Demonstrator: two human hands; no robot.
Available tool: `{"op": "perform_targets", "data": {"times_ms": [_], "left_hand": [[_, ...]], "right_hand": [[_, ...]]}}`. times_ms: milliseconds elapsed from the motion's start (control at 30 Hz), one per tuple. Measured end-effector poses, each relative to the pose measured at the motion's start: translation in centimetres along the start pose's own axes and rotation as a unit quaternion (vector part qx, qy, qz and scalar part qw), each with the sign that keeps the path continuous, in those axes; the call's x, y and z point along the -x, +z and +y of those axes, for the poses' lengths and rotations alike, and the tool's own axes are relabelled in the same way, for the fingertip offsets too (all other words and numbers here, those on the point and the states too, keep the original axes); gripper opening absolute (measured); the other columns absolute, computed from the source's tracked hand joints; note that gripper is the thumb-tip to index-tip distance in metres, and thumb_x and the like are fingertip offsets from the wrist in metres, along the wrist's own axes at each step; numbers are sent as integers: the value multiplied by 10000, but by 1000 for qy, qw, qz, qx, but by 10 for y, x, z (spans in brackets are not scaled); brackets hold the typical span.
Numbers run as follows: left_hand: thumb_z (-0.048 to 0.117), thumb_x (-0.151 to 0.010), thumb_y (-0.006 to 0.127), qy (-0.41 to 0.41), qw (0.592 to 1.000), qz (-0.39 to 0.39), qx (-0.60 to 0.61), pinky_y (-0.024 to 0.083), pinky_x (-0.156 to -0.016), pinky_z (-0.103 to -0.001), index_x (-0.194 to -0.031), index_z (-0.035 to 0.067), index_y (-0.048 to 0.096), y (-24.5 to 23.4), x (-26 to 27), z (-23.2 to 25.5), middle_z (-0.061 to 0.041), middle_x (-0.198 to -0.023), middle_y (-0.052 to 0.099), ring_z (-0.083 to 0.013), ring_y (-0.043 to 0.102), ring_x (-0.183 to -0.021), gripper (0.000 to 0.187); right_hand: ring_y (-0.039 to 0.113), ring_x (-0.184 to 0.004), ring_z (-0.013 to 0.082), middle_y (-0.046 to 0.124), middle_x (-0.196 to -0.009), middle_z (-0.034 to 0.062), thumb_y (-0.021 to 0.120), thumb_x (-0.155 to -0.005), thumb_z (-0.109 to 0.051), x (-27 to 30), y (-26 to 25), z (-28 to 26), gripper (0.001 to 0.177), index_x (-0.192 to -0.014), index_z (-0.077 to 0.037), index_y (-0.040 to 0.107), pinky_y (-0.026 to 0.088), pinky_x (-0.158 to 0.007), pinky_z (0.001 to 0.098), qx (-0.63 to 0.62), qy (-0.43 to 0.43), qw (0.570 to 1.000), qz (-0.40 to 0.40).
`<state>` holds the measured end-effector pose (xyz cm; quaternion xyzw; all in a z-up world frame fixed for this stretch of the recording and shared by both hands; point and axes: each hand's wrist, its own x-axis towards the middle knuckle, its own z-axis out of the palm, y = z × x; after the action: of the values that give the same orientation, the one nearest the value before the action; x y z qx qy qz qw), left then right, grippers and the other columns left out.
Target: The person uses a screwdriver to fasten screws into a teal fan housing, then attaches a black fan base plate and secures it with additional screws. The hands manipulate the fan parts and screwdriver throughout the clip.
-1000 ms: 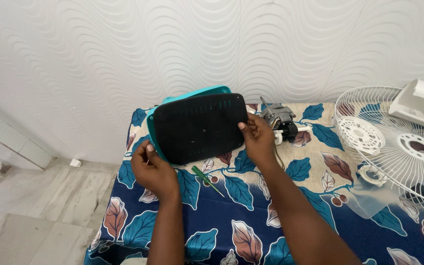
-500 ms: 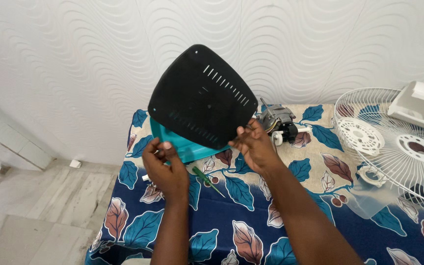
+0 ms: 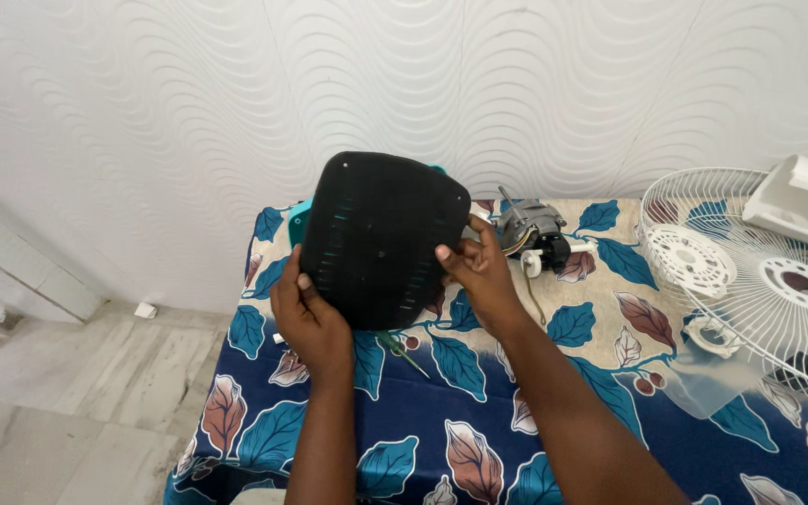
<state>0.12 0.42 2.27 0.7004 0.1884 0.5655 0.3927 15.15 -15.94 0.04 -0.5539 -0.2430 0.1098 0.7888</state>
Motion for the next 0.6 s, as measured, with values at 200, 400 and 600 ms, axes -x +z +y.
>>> {"op": "perform_targets", "data": {"times_ms": [200,400,600], "left_hand": [[289,-1101,542,13,1000,-19,4,522,-877,-322,-1353,85,680,2,1,7,-87,-1095,621,-186,613,-1000,353],[322,-1083,574,-38,993,-3,112,514,-892,-282,-1314,14,620,6,1,0,-61,-1142,576,-140,604,-1006,388],[304,-1065,631,-99,975,7,201,514,-897,-260,-1354,12,536,14,2,-13,-57,-1099,588,-123,585,-986,422]], "right_hand": [[637,-767,133,738,-1030,95,686,-948,-266,-2,-4,-5,750,-1570,-131,288,506,-622,305,37,-16,998,48],[694,-857,150,726,-1040,75,689,-955,-228,-6,-11,3,517,-1414,-118,478,558,-689,339,-77,18,996,47],[694,-927,169,679,-1109,45,688,-942,-193,-7,-14,5,418,-1306,-200,481,596,-825,405,-180,47,981,57]]}}
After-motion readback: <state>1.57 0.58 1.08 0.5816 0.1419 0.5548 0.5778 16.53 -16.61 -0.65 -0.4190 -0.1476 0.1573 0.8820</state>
